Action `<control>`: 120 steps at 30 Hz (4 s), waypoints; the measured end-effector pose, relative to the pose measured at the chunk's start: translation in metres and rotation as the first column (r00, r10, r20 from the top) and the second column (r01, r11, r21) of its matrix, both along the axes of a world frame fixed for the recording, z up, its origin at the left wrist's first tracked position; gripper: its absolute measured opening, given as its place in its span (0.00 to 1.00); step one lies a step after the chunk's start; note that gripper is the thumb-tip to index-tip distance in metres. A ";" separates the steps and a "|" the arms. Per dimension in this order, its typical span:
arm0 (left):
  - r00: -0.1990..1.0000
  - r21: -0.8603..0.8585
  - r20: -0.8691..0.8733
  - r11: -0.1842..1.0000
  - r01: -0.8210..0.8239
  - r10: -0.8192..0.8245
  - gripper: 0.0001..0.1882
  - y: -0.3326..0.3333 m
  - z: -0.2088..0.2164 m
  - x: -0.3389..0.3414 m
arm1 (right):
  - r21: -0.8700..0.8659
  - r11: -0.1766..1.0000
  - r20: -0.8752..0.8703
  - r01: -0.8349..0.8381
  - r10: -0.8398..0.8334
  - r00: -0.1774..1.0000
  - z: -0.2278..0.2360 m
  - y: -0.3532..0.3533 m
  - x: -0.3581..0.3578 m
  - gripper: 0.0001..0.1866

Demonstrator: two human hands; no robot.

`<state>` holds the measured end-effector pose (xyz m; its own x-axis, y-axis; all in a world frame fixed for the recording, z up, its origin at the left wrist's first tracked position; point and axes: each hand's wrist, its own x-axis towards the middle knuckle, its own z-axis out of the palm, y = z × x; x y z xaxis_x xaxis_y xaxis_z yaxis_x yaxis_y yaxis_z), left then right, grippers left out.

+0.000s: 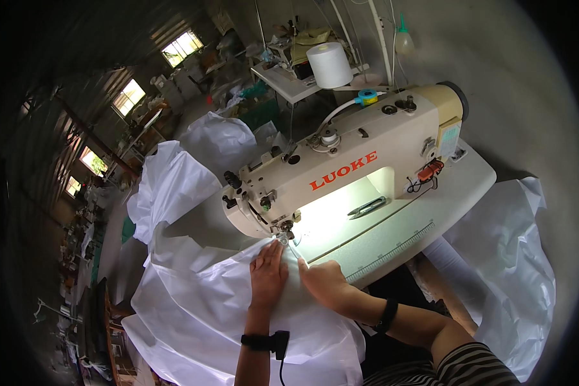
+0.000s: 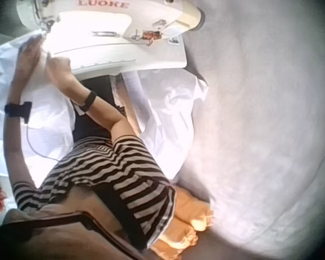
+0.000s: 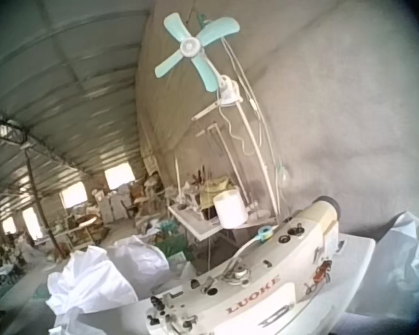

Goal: Sewing large white plastic sheets using an industrial sewing machine.

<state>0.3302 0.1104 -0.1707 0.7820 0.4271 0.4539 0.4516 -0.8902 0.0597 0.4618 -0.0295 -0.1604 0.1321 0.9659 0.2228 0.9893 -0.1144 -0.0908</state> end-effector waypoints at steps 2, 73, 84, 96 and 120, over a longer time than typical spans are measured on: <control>1.000 -0.012 -0.012 1.000 -0.025 0.025 0.25 -0.004 -0.001 0.003 | -0.011 1.000 0.026 0.007 -0.006 1.000 0.000 -0.001 0.001 0.25; 0.736 -0.709 -0.006 0.516 -0.481 0.677 0.04 -0.303 0.010 -0.205 | -0.119 0.991 -0.967 -0.068 -0.132 -0.220 -0.045 -0.176 -0.051 0.38; 0.895 -0.768 -0.109 0.535 -0.353 0.433 0.04 -0.333 0.023 -0.229 | 0.070 0.774 -0.985 -0.629 0.153 0.078 -0.018 -0.196 -0.080 0.11; 0.885 -0.666 -0.163 0.614 -0.424 0.436 0.06 -0.319 0.034 -0.222 | 0.337 0.006 -0.888 -0.942 0.336 -0.316 -0.055 -0.237 -0.212 0.22; 0.794 -0.623 0.000 0.621 -0.476 0.608 0.07 -0.335 0.027 -0.229 | -0.167 0.627 -0.986 -0.761 -0.108 0.127 -0.056 -0.204 -0.120 0.24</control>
<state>0.1011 -0.2246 -0.1439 0.2455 0.9653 0.0894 0.7593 -0.2488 0.6013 0.3419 -0.2339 -0.2161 -0.5763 0.7633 -0.2920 0.1546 -0.2490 -0.9561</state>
